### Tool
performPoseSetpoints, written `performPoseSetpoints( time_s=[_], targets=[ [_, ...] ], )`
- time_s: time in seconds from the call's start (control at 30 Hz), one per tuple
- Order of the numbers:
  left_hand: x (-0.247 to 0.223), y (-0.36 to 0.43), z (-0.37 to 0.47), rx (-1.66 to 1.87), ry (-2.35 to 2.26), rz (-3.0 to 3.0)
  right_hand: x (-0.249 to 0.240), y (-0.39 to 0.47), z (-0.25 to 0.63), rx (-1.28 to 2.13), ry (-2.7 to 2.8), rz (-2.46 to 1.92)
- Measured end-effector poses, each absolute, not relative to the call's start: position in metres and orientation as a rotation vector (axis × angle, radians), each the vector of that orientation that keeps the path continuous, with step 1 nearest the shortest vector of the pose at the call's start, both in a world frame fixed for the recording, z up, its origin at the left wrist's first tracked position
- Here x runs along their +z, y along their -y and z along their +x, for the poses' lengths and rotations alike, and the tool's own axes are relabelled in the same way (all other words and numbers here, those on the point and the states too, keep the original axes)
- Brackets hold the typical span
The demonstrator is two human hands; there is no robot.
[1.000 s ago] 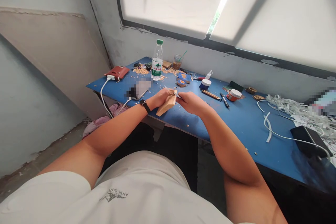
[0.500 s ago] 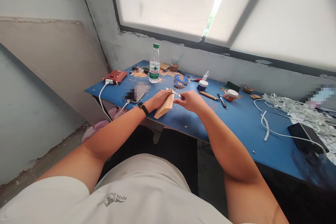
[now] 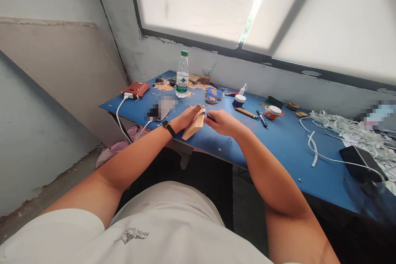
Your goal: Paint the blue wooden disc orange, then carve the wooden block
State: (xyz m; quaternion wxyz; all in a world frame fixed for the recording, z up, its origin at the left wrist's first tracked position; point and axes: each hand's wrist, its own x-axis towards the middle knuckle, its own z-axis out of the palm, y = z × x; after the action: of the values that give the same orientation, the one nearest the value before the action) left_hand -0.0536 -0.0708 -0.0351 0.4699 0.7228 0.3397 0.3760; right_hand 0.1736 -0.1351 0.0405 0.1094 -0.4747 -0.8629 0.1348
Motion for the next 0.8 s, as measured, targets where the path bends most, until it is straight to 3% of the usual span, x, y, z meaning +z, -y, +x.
performPoseSetpoints(
  time_s=[0.8],
  targets=[
    [-0.012, 0.081, -0.051, 0.858, -0.938, 1.886, 0.036, 0.131, 0.174, 0.358, 2.401, -1.523]
  ],
)
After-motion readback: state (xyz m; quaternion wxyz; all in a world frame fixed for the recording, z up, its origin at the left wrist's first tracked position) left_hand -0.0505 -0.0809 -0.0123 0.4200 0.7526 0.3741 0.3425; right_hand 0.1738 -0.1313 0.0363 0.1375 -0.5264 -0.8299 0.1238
